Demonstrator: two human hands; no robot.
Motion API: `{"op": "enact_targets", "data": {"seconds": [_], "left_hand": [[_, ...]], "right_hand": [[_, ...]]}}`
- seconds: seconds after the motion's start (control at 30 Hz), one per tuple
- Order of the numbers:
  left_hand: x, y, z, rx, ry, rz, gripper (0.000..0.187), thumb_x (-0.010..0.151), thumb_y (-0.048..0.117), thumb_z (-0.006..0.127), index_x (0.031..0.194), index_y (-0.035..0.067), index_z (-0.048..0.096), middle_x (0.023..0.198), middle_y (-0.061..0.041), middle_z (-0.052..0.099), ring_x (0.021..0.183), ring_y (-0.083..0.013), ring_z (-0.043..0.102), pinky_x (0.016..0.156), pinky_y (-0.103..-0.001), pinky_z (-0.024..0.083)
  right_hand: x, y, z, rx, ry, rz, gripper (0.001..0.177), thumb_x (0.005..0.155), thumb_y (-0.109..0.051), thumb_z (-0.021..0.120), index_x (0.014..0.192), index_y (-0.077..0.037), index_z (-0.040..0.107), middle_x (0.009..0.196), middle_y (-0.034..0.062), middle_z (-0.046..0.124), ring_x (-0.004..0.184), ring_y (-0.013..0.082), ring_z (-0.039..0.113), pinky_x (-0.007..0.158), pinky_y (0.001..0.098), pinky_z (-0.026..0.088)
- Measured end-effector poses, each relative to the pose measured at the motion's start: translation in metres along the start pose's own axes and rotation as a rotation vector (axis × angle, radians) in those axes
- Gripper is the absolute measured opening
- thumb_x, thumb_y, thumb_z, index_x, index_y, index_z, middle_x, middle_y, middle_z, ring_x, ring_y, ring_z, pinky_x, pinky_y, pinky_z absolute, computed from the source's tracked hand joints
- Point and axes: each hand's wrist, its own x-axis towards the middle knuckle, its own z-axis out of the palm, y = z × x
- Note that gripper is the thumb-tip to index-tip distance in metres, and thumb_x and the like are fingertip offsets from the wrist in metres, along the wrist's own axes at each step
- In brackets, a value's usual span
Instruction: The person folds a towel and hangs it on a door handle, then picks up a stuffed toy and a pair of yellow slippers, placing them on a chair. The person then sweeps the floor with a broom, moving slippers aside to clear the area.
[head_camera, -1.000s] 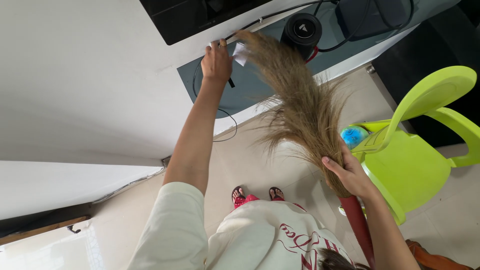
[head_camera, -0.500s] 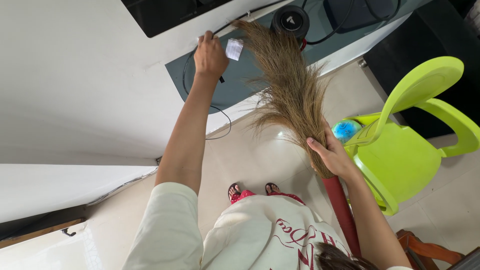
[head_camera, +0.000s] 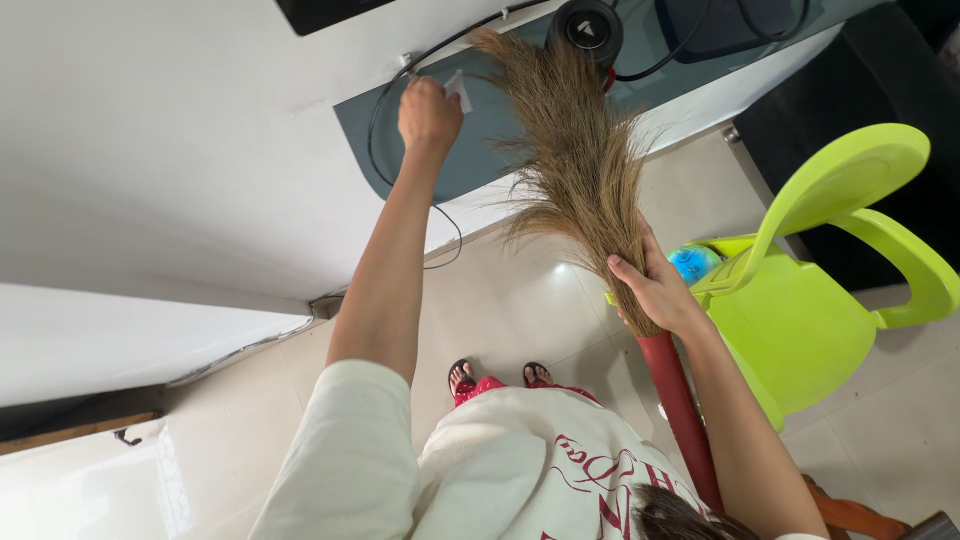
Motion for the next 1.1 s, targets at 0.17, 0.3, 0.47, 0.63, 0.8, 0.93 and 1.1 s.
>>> {"op": "enact_targets", "data": {"seconds": [0.17, 0.3, 0.47, 0.63, 0.8, 0.93, 1.1], "left_hand": [[-0.028, -0.042, -0.064, -0.091, 0.293, -0.097, 0.027, 0.078, 0.031, 0.082, 0.085, 0.007, 0.073, 0.095, -0.016, 0.073, 0.092, -0.0363, 0.069, 0.080, -0.048, 0.055], [-0.044, -0.073, -0.128, -0.266, 0.462, -0.151, 0.030, 0.078, 0.031, 0.085, 0.080, 0.005, 0.070, 0.082, -0.014, 0.075, 0.070, -0.0273, 0.072, 0.069, -0.041, 0.058], [-0.058, -0.080, -0.187, -0.572, 0.525, -0.060, 0.031, 0.086, 0.023, 0.082, 0.074, 0.000, 0.066, 0.077, -0.009, 0.072, 0.053, -0.0119, 0.074, 0.043, -0.027, 0.062], [-0.073, -0.076, -0.211, -0.674, 0.610, -0.089, 0.032, 0.090, 0.021, 0.081, 0.076, -0.003, 0.065, 0.075, -0.011, 0.072, 0.053, -0.0130, 0.071, 0.046, -0.025, 0.061], [-0.073, -0.068, -0.199, -0.675, 0.574, -0.079, 0.027, 0.091, 0.017, 0.079, 0.081, -0.004, 0.065, 0.084, -0.011, 0.070, 0.061, -0.0114, 0.074, 0.053, -0.026, 0.063], [-0.064, -0.050, -0.170, -0.677, 0.473, -0.010, 0.015, 0.091, 0.010, 0.075, 0.093, -0.003, 0.067, 0.089, -0.009, 0.070, 0.070, -0.0131, 0.075, 0.059, -0.026, 0.064], [-0.046, -0.023, -0.141, -0.723, 0.347, 0.031, 0.012, 0.090, 0.003, 0.071, 0.101, -0.001, 0.067, 0.092, -0.007, 0.067, 0.075, -0.0139, 0.072, 0.059, -0.027, 0.064]], "right_hand": [[0.013, -0.005, 0.029, -0.140, -0.085, 0.027, 0.077, 0.097, -0.028, 0.059, 0.162, -0.024, 0.019, 0.102, 0.0124, 0.068, 0.059, 0.0193, 0.062, 0.053, 0.0366, 0.054], [0.013, -0.005, 0.067, -0.069, -0.300, 0.066, 0.084, 0.095, -0.029, 0.062, 0.159, -0.018, 0.009, 0.116, 0.0093, 0.066, 0.066, 0.0162, 0.063, 0.052, 0.0378, 0.055], [0.004, 0.009, 0.088, -0.072, -0.656, 0.029, 0.080, 0.093, -0.032, 0.059, 0.161, -0.019, 0.020, 0.110, 0.0136, 0.063, 0.059, 0.0168, 0.057, 0.048, 0.0338, 0.052], [0.024, 0.022, 0.028, -0.036, -0.417, -0.270, 0.053, 0.108, -0.031, 0.062, 0.144, 0.002, 0.041, 0.098, 0.0134, 0.060, 0.071, 0.0154, 0.058, 0.057, 0.0331, 0.050], [0.042, 0.026, 0.008, 0.058, -0.130, -0.041, 0.068, 0.097, -0.029, 0.062, 0.153, -0.014, 0.026, 0.084, 0.0101, 0.060, 0.046, 0.0194, 0.056, 0.039, 0.0374, 0.049], [0.032, 0.028, 0.059, -0.001, -0.312, -0.194, 0.068, 0.101, -0.029, 0.062, 0.160, -0.019, 0.028, 0.112, 0.0016, 0.066, 0.065, 0.0109, 0.060, 0.049, 0.0316, 0.054], [0.001, 0.034, 0.066, -0.106, -0.530, -0.072, 0.071, 0.094, -0.027, 0.062, 0.157, -0.021, 0.029, 0.112, 0.0057, 0.069, 0.064, 0.0131, 0.061, 0.052, 0.0304, 0.055]]}}
